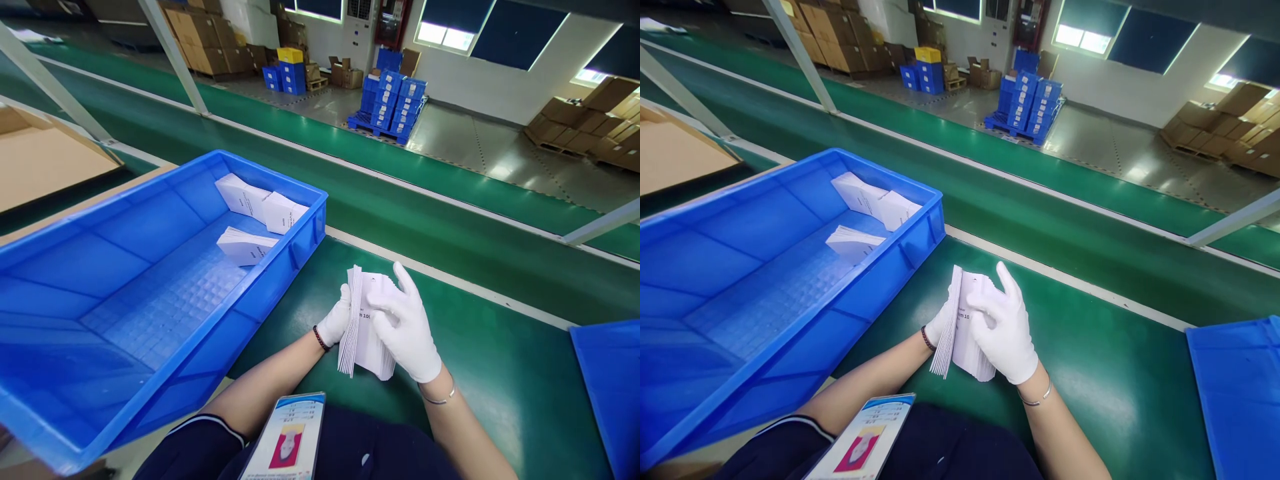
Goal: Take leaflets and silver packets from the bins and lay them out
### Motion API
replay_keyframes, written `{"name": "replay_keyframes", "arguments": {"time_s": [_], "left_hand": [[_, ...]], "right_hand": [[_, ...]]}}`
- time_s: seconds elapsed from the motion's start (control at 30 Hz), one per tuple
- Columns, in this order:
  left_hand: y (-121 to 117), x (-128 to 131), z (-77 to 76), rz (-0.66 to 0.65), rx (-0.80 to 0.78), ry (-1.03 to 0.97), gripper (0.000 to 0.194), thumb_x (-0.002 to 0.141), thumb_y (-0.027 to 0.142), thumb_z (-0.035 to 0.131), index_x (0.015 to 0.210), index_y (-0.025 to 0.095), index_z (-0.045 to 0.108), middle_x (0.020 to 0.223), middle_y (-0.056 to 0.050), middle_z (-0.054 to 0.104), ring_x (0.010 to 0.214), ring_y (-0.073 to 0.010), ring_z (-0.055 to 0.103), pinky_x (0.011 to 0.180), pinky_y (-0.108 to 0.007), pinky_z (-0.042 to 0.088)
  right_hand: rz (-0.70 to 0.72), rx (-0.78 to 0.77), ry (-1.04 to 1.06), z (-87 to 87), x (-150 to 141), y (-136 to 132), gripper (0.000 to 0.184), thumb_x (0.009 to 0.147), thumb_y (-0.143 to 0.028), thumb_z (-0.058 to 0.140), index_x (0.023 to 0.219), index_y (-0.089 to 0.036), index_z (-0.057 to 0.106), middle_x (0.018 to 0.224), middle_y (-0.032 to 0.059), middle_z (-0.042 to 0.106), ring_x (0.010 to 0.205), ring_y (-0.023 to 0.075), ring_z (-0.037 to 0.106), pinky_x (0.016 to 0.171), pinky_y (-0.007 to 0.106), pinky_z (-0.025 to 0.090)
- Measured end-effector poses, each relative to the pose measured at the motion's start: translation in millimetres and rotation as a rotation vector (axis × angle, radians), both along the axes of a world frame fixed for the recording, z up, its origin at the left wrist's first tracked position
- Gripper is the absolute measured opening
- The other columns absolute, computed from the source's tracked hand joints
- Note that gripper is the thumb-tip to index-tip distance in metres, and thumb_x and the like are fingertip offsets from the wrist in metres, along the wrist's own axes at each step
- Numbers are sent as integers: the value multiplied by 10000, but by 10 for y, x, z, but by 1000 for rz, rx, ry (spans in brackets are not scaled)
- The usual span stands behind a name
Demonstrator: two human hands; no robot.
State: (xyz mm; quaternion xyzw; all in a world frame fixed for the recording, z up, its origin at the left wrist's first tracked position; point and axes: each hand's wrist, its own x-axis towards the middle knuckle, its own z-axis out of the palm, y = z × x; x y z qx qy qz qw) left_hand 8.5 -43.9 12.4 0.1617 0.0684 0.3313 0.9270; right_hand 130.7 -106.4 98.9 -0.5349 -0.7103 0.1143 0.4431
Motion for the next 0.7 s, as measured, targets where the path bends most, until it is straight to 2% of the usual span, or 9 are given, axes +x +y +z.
{"name": "replay_keyframes", "arguments": {"time_s": [0.1,0.2,0.33,0.53,0.6,0.7], "left_hand": [[-15,-2,58,36,-3,13,582,974,531,360,1221,86,642,1157,-150,690,1213,-275,576,1113,-398,342],[-29,0,104,36,-23,10,577,982,527,340,1215,100,650,1156,-136,690,1233,-283,560,1115,-413,338],[-37,19,117,29,-30,-15,591,967,550,368,1234,97,637,1210,-152,664,1251,-294,542,1116,-434,335],[-4,42,13,25,-42,-12,567,877,610,531,1202,162,652,1274,-121,637,1310,-269,494,1140,-385,331],[3,38,-25,29,-42,-6,561,878,608,532,1209,170,646,1268,-113,641,1321,-263,484,1151,-382,312],[3,25,-43,45,-36,1,556,887,597,526,1221,167,640,1259,-113,646,1318,-255,487,1159,-383,294]], "right_hand": [[-66,-34,-34,-8,-2,5,252,838,-499,646,914,-270,720,1347,92,542,1389,396,298,1023,654,389],[-98,-80,-17,11,-16,2,366,746,-605,724,890,-269,713,1351,124,528,1377,428,303,1004,678,392],[-85,-111,17,46,-29,-11,298,752,-514,723,909,-261,706,1506,103,354,1385,415,293,1010,669,394],[-53,-127,22,65,-13,-17,205,775,-436,698,914,-285,699,1393,68,501,1390,375,303,1054,652,371],[-53,-131,22,71,-8,-22,205,773,-426,694,917,-281,705,1416,67,481,1390,381,302,1056,651,371],[-45,-142,18,81,-4,-29,208,787,-395,667,942,-268,721,1500,65,377,1398,395,278,1051,664,368]]}}
